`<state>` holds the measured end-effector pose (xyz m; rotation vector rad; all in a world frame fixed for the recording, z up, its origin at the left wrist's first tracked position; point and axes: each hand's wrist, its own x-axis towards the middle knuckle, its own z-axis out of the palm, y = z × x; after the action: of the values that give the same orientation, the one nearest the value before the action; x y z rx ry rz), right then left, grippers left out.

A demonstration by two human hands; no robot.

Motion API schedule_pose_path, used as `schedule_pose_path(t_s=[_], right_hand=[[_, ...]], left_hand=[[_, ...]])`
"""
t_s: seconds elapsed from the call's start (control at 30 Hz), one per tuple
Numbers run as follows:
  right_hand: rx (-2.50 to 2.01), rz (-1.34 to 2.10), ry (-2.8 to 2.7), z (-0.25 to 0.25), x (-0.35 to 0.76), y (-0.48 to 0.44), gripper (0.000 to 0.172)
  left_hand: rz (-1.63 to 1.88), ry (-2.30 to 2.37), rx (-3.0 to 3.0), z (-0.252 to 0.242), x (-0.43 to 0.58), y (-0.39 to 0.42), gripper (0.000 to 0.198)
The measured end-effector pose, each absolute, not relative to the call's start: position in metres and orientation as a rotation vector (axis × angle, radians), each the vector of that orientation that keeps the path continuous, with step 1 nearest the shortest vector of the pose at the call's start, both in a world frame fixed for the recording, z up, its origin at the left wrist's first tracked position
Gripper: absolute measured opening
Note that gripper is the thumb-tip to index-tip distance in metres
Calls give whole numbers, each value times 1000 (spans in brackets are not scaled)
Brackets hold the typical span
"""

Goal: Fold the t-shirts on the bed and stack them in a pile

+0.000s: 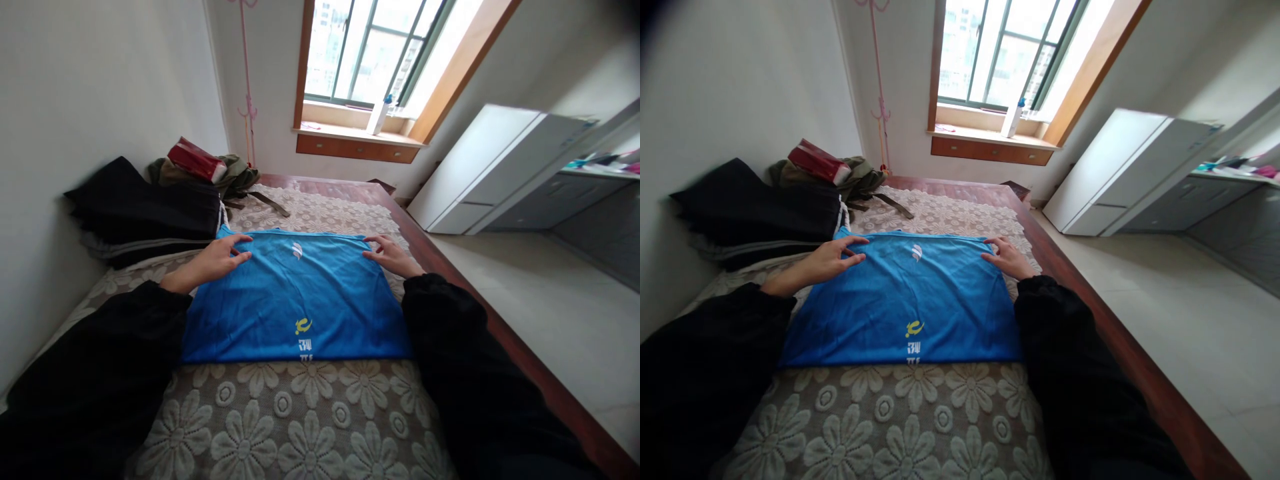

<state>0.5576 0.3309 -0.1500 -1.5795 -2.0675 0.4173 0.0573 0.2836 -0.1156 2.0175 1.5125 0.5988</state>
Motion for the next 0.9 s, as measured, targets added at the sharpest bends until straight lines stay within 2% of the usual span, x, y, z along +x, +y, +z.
schedule_pose_path(t_s=[0.07, 0.13, 0.3, 0.4, 0.53, 0.7, 0.9], right_hand=[[-1580, 320, -2197, -135, 557, 303, 31], [-1602, 331, -2336, -123, 560, 267, 30], [-1689, 538, -2519, -110, 583, 176, 49], [-1624, 660, -2540, -115, 596, 133, 50], [-1511, 678, -2543, -130, 606, 99, 41], [-1508, 531, -2452, -147, 614, 86, 27], [-1455, 392, -2459, -157, 611, 92, 27]], left_hand=[[442, 1489, 2150, -108, 61, 256, 48], [268, 1487, 2215, -104, 59, 225, 41], [43, 1637, 2188, -102, 24, 153, 43], [-40, 1698, 2115, -104, 3, 118, 46], [51, 1709, 2089, -107, -8, 84, 49], [211, 1773, 2144, -114, -12, 70, 52], [268, 1827, 2265, -122, -17, 71, 49]])
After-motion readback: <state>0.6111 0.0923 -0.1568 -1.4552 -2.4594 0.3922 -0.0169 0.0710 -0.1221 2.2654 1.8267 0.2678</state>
